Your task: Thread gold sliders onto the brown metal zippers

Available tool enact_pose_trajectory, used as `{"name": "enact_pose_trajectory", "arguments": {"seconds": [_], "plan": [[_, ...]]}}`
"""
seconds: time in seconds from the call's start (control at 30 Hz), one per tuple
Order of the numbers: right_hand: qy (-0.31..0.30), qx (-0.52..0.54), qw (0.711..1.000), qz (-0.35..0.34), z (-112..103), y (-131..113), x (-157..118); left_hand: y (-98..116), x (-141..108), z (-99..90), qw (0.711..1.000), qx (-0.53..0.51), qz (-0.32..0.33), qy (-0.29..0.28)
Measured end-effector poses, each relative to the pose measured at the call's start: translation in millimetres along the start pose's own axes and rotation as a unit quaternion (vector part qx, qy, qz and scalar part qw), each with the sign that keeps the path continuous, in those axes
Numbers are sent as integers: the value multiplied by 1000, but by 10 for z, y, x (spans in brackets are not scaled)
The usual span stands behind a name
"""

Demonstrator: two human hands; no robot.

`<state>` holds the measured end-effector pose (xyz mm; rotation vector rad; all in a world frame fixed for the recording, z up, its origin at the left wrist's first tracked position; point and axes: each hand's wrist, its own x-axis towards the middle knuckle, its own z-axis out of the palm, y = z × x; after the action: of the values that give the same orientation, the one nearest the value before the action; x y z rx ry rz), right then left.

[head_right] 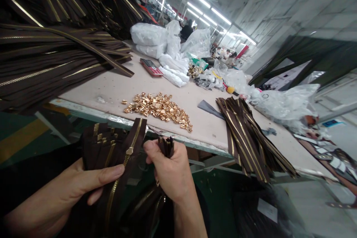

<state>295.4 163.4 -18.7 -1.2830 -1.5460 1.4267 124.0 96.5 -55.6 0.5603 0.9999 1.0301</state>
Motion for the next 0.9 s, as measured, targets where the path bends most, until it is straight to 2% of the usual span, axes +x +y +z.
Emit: {"name": "enact_pose_trajectory", "arguments": {"seconds": [0.1, 0.23, 0.37, 0.5, 0.63, 0.73, 0.9], "plan": [[-47, 55, 996, 46, -10, 100, -163, -37, -5, -50, 1000, 21, 10, 5], [-65, 144, 985, 65, 118, 194, -270, -66, -10, -71, 998, 56, 26, 25], [-101, 220, 969, 53, 186, 203, -302, -83, -59, -25, 997, 68, 9, -25], [-79, 195, 975, 65, 137, 238, -338, -93, -93, -12, 997, 76, 8, -2], [-71, 162, 980, 88, 109, 299, -360, -100, -75, -26, 993, 114, 33, -16], [-68, 159, 982, 71, 116, 309, -369, -109, -58, -22, 991, 131, 26, -23], [-81, 116, 989, 47, 126, 260, -392, -136, -21, -30, 981, 182, 58, 40]]}}
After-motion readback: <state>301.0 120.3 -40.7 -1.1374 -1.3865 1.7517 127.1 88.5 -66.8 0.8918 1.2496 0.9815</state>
